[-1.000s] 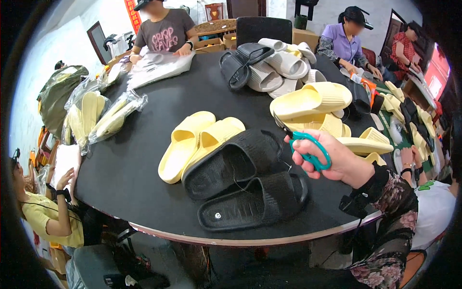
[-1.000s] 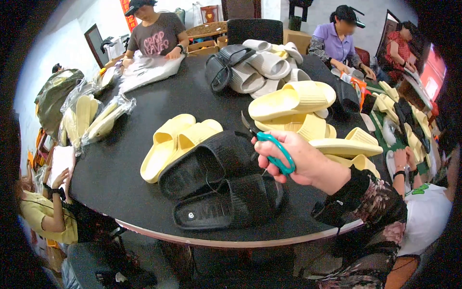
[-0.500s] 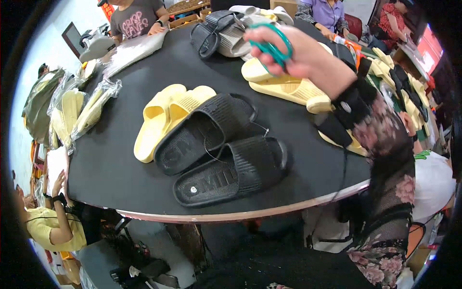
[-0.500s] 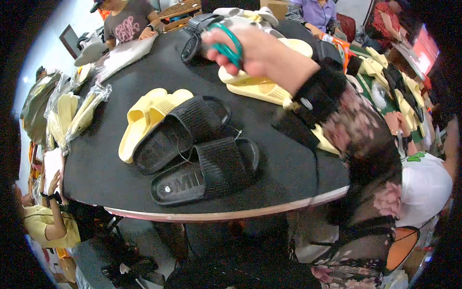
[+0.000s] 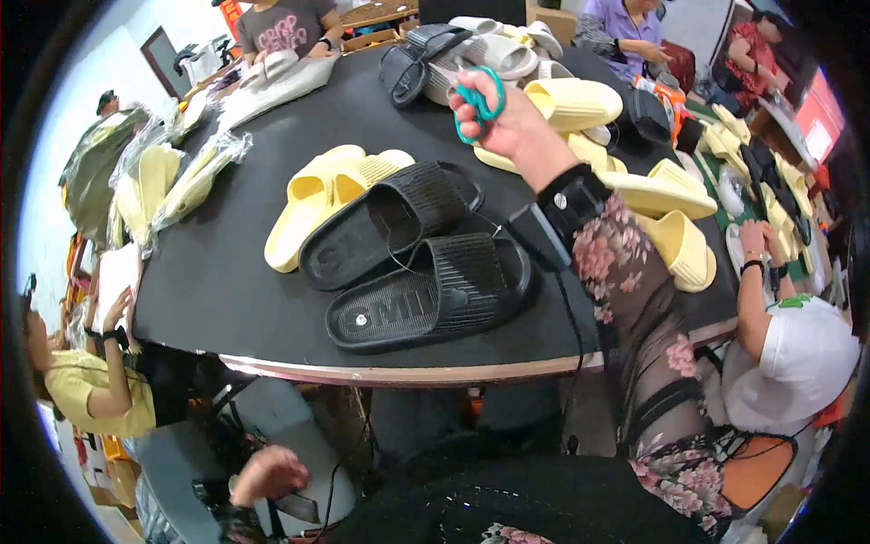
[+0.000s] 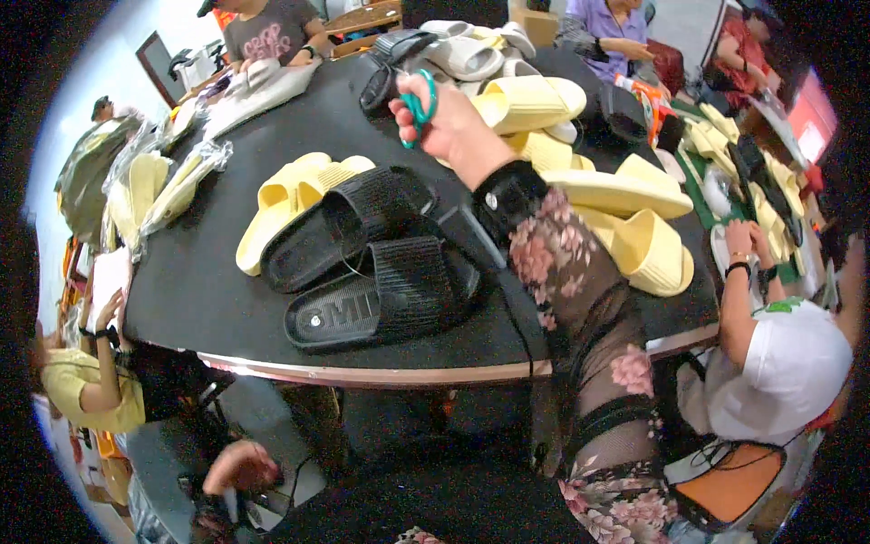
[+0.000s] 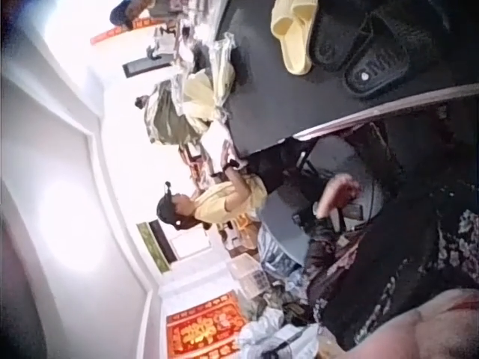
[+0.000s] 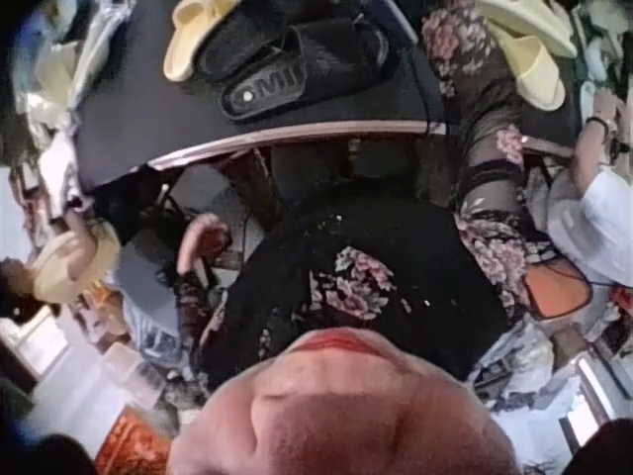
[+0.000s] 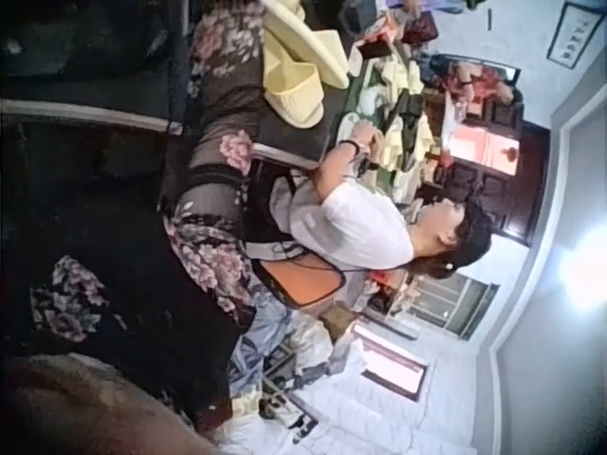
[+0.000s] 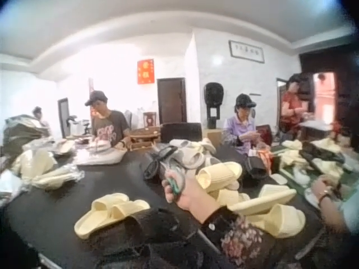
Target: Trim excess material or threads from newly manufactured sandals using small scissors.
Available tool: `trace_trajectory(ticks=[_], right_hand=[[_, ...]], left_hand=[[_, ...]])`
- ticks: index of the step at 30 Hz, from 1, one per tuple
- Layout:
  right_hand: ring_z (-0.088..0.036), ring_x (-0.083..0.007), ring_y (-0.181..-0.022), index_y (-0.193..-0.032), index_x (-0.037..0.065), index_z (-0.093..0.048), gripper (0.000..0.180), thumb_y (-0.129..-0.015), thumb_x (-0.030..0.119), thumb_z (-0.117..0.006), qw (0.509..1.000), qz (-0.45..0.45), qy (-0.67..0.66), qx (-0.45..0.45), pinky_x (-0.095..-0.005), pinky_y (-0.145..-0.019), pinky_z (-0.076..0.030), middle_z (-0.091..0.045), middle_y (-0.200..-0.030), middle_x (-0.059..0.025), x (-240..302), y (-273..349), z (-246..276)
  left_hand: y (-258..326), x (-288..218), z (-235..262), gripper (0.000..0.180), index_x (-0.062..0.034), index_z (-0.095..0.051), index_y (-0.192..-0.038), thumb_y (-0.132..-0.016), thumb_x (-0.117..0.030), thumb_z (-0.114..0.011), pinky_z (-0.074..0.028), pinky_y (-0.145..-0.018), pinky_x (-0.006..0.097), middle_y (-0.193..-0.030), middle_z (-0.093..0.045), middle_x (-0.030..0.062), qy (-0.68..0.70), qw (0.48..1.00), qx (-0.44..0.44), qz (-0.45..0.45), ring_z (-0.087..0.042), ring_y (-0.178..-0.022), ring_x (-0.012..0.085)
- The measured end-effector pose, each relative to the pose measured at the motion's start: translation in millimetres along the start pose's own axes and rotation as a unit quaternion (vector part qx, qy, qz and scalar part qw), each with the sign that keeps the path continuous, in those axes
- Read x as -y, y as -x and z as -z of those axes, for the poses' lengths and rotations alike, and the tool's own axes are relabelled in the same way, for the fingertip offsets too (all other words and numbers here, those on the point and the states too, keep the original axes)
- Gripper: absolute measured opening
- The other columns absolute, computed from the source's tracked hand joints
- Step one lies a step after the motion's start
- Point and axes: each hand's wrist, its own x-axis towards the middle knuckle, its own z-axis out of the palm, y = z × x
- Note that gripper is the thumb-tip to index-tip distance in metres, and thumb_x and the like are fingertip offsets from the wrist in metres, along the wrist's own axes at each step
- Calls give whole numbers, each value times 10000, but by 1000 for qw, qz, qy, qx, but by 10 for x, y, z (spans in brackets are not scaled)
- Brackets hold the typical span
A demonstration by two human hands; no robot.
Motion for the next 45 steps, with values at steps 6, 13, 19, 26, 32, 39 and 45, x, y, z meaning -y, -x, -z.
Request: trace_trajectory(ticks=[6, 13, 19, 26, 32, 39, 45], right_hand=[[-465, -79, -540, -909, 76, -525, 162, -853, 205, -606, 996, 11, -84, -21, -214, -424, -346, -536, -752, -43, -291, 244, 95], [-484, -122, -543, -879, 99, -523, 144, -818, 183, -623, 982, 28, -180, 43, -262, -430, -383, -530, -730, -46, -257, 362, 108], [-483, -117, -533, -900, 106, -525, 136, -835, 196, -604, 983, 62, -171, 26, -260, -430, -387, -531, -733, -43, -265, 432, 277], [-499, -112, -521, -939, 100, -524, 166, -835, 202, -604, 990, 55, -130, 6, -263, -420, -394, -546, -733, -44, -283, 554, 293], [-494, -111, -516, -988, 86, -544, 203, -836, 201, -613, 993, 55, -101, 2, -257, -421, -382, -538, -719, -38, -289, 635, 241], [-539, -90, -537, -1071, 51, -515, 296, -845, 208, -622, 998, 54, 39, 24, -213, -381, -415, -575, -753, -53, -293, 889, 116], [-524, -66, -614, -1235, 25, -433, 482, -835, 214, -624, 959, 19, 279, 41, -193, -483, -430, -560, -806, -30, -522, 1028, 91]], left_hand=[[-358, -1468, -1185, 337, 29, -544, -980, -902, -299, -539, -513, -702, 347, -874, -641, 162, -236, 931, 99, -260, -632, -775, 238], [-881, -1956, -2264, 518, 17, -264, -1372, -971, -264, -433, -535, -653, 298, -914, -621, 204, -266, 918, 99, -278, -638, -757, 225], [-1553, -1951, -2805, 635, -53, -235, -1398, -929, -374, -518, -542, -634, 364, -1043, -588, 187, -137, 964, 154, -170, -637, -784, 239], [-1819, -1948, -3153, 310, 15, -488, -1107, -836, -74, -608, -529, -653, 293, -972, -584, 69, -29, 950, 179, -254, -606, -821, 140], [-1766, -2163, -3079, 335, 65, -478, -1127, -823, -27, -587, -476, -808, 298, -1025, -584, 102, -163, 895, 93, -405, -571, -922, 167], [-1799, -2568, -2883, 281, 44, -483, -1114, -851, -23, -556, -487, -812, 317, -1049, -580, 108, -46, 872, 82, -480, -579, -914, 183], [-1936, -2699, -2684, 308, 41, -461, -1161, -868, -20, -535, -475, -836, 309, -1086, -570, 123, 72, 864, 72, -494, -574, -952, 194]])
